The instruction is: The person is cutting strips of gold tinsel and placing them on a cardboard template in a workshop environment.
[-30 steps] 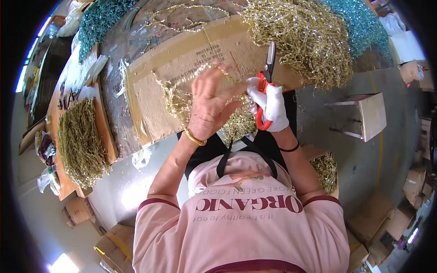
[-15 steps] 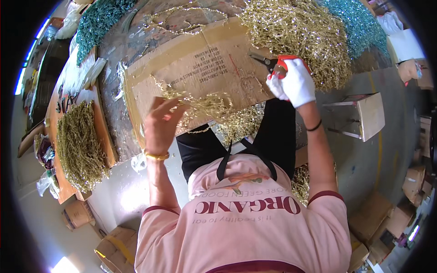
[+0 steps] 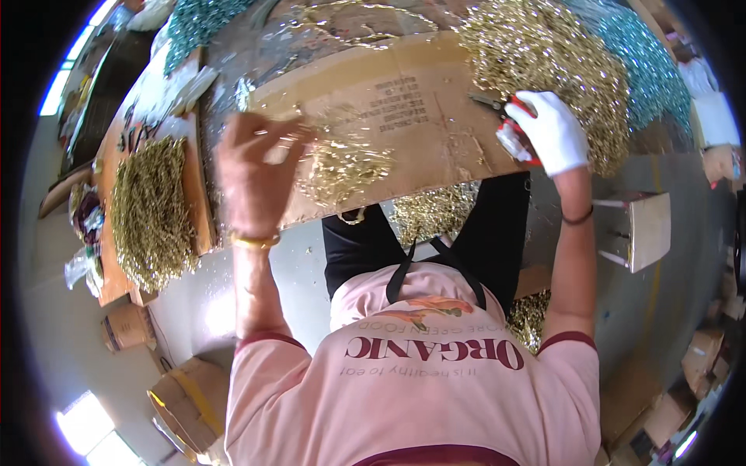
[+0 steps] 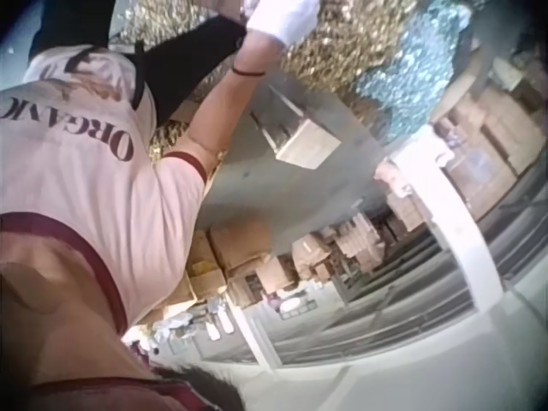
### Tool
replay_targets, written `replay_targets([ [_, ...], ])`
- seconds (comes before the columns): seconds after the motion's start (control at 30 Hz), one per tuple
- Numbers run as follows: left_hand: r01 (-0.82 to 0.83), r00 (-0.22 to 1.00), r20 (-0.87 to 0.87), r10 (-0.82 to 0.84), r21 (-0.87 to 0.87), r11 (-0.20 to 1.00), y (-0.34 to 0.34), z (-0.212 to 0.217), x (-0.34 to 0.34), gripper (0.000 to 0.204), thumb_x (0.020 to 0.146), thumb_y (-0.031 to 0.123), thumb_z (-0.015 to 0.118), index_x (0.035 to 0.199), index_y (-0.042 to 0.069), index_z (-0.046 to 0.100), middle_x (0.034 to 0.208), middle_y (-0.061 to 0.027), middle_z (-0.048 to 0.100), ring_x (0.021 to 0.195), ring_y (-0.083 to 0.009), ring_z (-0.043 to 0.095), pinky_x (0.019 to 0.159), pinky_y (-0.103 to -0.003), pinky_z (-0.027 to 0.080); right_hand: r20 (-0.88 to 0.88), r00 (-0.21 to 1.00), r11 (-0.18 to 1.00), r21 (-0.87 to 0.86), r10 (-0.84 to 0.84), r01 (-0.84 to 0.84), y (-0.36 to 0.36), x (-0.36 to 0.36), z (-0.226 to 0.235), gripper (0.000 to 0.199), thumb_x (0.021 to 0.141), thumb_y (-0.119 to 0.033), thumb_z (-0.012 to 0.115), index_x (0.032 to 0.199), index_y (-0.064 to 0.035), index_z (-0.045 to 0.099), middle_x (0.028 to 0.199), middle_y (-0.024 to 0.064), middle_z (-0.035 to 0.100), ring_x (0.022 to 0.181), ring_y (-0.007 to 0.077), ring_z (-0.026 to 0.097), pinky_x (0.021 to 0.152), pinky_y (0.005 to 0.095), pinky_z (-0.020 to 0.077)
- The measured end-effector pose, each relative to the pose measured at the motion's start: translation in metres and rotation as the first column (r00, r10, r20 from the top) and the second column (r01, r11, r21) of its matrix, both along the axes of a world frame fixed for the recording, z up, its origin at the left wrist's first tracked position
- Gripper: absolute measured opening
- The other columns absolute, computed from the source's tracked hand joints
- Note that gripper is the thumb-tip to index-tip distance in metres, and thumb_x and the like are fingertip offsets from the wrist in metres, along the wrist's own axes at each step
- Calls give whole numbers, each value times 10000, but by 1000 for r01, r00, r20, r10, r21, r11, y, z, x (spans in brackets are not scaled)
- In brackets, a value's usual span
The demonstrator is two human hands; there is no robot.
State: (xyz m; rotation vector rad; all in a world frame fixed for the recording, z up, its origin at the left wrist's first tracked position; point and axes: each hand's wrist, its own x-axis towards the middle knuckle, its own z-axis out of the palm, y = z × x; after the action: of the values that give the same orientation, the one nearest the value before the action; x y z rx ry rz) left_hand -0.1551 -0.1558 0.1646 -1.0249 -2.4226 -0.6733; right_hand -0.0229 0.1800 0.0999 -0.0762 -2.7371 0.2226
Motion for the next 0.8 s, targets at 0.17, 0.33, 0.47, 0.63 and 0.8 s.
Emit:
replay_targets([
  [0.17,244,964,92,-251,80,966,23,17,11,263,634,111,761,889,135,705,896,-24,584,825,-149,511,750,-284,415,-154,938,657,-678,310,-328,-124,-35,47,673,709,-155,713,1285,-35,385,1229,130,498,1133,210,489,965,318,369],
  [0.33,146,618,449,-646,742,655,28,31,4,117,755,100,681,871,111,671,812,-10,633,753,-100,543,736,-247,451,-87,837,269,-925,540,-269,-144,-57,72,532,784,-189,666,1243,-31,447,973,71,597,851,178,591,765,285,465],
  [0.47,-203,623,440,-647,890,409,13,45,-11,194,881,203,543,941,31,610,889,-50,618,749,-107,544,725,-246,441,69,553,-84,-966,830,246,-125,-40,71,299,830,-146,613,1099,-26,564,755,16,568,566,67,506,506,214,412],
  [0.63,-85,626,244,-740,965,247,-45,36,-47,282,898,238,515,1035,-2,572,979,-84,603,845,-137,552,788,-270,442,531,575,378,-847,622,373,-91,-12,60,275,822,-185,604,1011,10,567,689,-20,563,511,34,494,473,191,411],
  [0.8,-215,496,498,-711,864,455,-63,-20,-39,237,904,171,502,1062,10,572,853,-85,641,750,-144,600,733,-283,487,445,750,591,-801,490,89,-63,24,22,286,837,-195,591,1030,12,551,703,-5,575,500,33,493,519,172,431],
])
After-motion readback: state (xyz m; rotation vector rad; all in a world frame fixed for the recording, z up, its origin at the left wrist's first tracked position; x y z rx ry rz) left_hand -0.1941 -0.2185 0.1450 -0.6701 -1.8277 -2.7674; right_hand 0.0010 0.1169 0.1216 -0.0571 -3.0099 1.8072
